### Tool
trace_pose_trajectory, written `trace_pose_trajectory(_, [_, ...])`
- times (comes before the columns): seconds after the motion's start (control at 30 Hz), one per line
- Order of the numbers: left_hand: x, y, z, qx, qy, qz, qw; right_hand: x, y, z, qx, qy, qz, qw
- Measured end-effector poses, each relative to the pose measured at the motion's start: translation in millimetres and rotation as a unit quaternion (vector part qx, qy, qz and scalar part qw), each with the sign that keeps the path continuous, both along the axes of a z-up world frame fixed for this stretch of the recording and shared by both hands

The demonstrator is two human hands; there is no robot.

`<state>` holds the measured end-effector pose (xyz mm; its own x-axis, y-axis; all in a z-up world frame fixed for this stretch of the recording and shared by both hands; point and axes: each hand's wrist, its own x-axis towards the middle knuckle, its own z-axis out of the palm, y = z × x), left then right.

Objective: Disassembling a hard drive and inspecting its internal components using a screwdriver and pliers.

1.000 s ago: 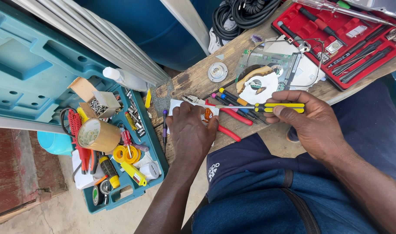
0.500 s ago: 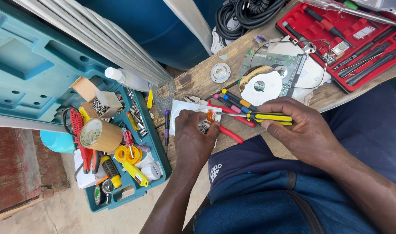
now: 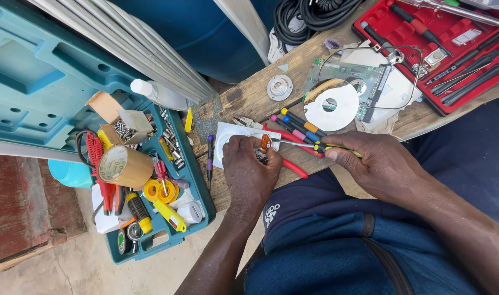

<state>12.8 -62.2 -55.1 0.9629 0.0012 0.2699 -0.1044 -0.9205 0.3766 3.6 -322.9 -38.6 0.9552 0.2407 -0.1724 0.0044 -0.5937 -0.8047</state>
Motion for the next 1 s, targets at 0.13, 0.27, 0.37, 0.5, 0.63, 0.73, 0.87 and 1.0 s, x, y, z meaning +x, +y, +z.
trace_pose_trajectory(0.13, [3,-1,2,-0.01,0.021,0.013,1.0,-5,-3,-12,-0.009,-0.168,0.052,0.984])
trace_pose_trajectory(0.27, [4,3,8,-0.091,0.034,0.029,0.995,-4,3,1,0.012,-0.039,0.006,0.999])
trace_pose_trajectory(0.37, [10,11,33,-0.164,0.141,0.094,0.972,-7,6,3,-0.003,-0.01,-0.012,1.0])
trace_pose_trajectory(0.5, [13,36,14,-0.292,0.144,0.151,0.933,-5,-1,6,0.013,-0.071,-0.021,0.997])
trace_pose_trajectory(0.63, [15,36,26,-0.165,0.119,0.129,0.971,-6,0,15,-0.006,-0.047,-0.033,0.998])
trace_pose_trajectory(0.73, [18,42,27,-0.074,0.09,0.068,0.991,-8,3,19,-0.022,-0.034,-0.032,0.999])
trace_pose_trajectory(0.87, [20,45,41,0.03,0.106,0.041,0.993,-11,3,16,-0.039,-0.019,-0.046,0.998])
trace_pose_trajectory(1.0, [20,56,52,0.019,0.07,-0.177,0.982,-15,8,24,-0.011,-0.015,-0.081,0.997])
